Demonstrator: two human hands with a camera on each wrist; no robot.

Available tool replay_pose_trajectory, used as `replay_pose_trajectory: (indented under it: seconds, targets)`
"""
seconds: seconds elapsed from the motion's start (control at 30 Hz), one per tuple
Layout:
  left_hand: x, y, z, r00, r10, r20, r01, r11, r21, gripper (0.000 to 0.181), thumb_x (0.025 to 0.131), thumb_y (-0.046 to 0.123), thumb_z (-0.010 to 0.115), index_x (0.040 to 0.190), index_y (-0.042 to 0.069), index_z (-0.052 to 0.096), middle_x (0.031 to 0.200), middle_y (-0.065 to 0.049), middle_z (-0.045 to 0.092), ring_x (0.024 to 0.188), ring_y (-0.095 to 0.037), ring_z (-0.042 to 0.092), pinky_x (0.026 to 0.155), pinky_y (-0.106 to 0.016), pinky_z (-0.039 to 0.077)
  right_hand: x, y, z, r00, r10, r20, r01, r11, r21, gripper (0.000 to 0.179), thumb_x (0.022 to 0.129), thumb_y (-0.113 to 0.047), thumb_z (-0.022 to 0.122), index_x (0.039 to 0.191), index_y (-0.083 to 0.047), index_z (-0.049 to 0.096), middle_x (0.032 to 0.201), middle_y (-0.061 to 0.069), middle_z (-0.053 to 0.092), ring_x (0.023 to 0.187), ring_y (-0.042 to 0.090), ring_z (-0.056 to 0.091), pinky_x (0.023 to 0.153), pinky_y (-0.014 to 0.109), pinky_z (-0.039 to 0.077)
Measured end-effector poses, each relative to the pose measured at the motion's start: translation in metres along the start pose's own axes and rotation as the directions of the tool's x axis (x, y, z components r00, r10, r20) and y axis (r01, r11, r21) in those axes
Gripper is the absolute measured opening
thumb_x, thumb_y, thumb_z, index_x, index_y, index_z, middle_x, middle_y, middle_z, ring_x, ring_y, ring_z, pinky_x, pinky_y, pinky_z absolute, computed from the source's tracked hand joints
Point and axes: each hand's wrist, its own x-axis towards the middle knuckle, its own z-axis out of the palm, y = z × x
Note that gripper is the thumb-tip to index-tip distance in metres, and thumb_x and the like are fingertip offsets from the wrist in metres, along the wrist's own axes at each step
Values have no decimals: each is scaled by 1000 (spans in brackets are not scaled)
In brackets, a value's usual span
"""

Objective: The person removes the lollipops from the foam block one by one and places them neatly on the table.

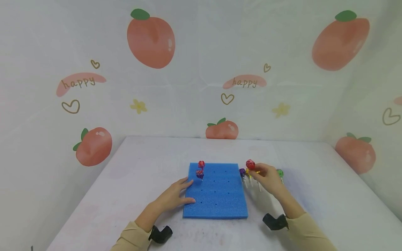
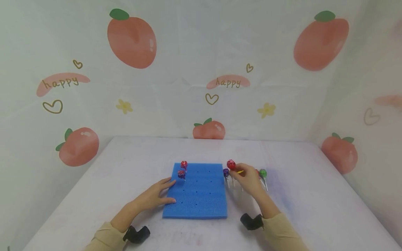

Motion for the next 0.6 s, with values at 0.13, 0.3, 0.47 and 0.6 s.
replay_pose_trajectory:
  seconds: [0.13, 0.3, 0.47, 0.6]
  targets:
    - [1, -1, 1, 1000, -6, 1, 6, 1000, -7, 72, 82, 39, 69, 140, 5, 42, 148, -23, 32, 136, -44, 31, 109, -58, 30, 0, 2, -3, 1000, 11, -13, -11, 1000, -16, 23, 88, -13, 63, 104, 3, 65, 102, 21, 68, 79, 20, 64, 64, 17, 52]
    - [0, 0, 0, 1000, -13, 2, 13, 1000, -20, 72, 82, 39, 69, 139, 4, 42, 148, -23, 32, 136, -44, 31, 108, -58, 30, -1, 5, -8, 999, 34, -26, -34, 999, -27, 26, 89, -17, 63, 106, 3, 66, 103, 20, 68, 81, 21, 64, 66, 18, 51]
    - [0, 2, 0, 1000, -18, 2, 18, 1000, -20, 72, 82, 38, 69, 139, 4, 42, 148, -23, 33, 136, -44, 31, 109, -58, 30, -1, 9, -11, 997, 62, -46, -63, 998, -28, 29, 89, -19, 63, 107, 4, 66, 106, 22, 67, 84, 23, 65, 66, 18, 52]
    - [-1, 2, 0, 1000, -21, 1, 21, 1000, -24, 72, 82, 38, 69, 139, 4, 42, 149, -23, 32, 136, -44, 31, 109, -58, 30, -2, 9, -15, 995, 90, -52, -92, 995, -33, 31, 90, -19, 62, 110, 5, 64, 111, 24, 65, 87, 25, 64, 68, 21, 55]
